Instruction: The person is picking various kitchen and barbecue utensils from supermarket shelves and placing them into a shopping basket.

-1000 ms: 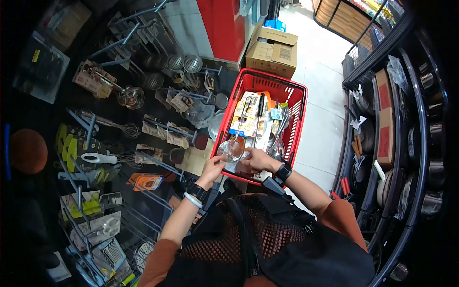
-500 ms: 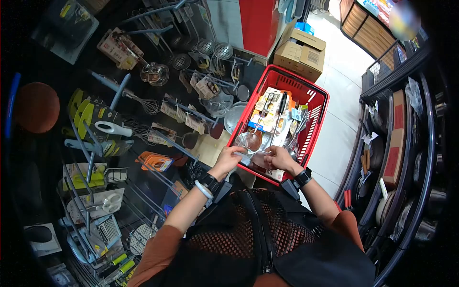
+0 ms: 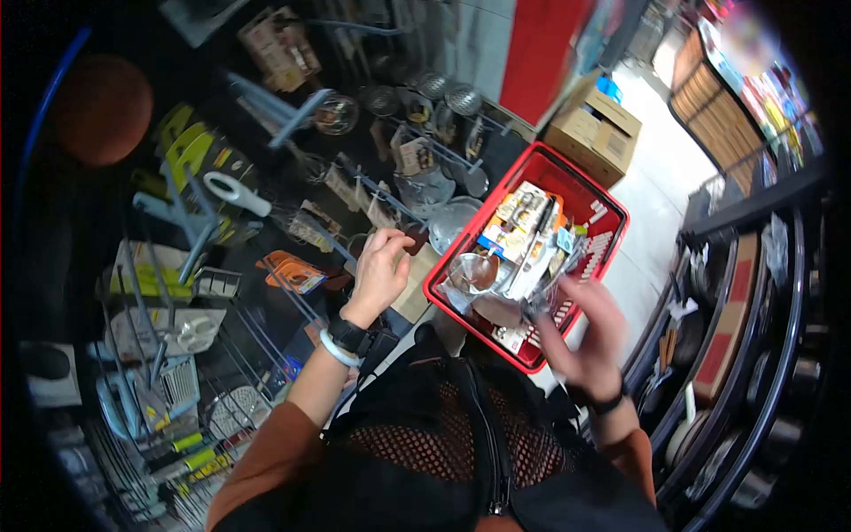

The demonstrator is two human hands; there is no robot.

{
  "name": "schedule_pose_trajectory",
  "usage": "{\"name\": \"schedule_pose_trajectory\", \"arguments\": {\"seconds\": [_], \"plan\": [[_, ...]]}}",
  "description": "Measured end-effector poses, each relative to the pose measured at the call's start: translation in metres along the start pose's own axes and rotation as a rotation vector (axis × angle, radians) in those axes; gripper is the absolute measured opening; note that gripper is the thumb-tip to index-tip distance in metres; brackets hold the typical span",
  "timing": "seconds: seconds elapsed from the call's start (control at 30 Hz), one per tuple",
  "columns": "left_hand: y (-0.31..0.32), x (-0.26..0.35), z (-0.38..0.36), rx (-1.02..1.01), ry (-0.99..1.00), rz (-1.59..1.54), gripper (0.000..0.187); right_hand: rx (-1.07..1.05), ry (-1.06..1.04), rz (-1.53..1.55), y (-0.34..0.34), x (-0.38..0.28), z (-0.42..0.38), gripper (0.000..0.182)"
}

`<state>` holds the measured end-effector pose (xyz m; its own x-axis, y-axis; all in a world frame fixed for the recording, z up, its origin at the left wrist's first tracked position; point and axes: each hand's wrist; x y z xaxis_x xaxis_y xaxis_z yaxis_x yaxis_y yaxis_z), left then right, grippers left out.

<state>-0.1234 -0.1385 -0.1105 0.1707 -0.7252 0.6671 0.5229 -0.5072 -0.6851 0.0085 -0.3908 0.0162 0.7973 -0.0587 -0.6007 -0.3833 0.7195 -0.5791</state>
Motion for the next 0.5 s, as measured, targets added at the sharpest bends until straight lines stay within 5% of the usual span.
{"name": "schedule_pose_trajectory", "arguments": {"seconds": [0.03,0.07,0.17,0.3,0.5], "plan": [[-0.002,-0.009,-0.001,0.0,-0.008,0.092,0.024,-0.29,-0.083,-0.221,-0.04,-0.036,0.01,0.031],[-0.003,-0.018,-0.002,-0.002,-0.018,0.184,0.025,-0.3,-0.119,-0.209,-0.051,-0.054,0.024,0.031],[0.009,-0.039,-0.013,-0.071,-0.133,0.225,0.03,0.558,-1.207,0.345,-0.046,-0.102,0.051,0.018],[0.017,-0.032,-0.02,-0.136,-0.062,0.41,0.034,0.665,-1.175,0.464,-0.033,-0.112,0.056,0.012],[0.018,-0.03,-0.02,-0.169,-0.131,0.424,0.034,0.529,-1.035,0.487,-0.025,-0.111,0.058,0.006]]}}
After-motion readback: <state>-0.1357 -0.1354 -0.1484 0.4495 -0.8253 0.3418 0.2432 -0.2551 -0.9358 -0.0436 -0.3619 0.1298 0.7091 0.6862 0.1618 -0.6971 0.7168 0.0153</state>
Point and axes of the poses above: each hand's wrist, its own z-axis towards the middle knuckle, its own y-axis out of the palm, x = y × z, and after that the axes turned 3 degrees about y, right-handed
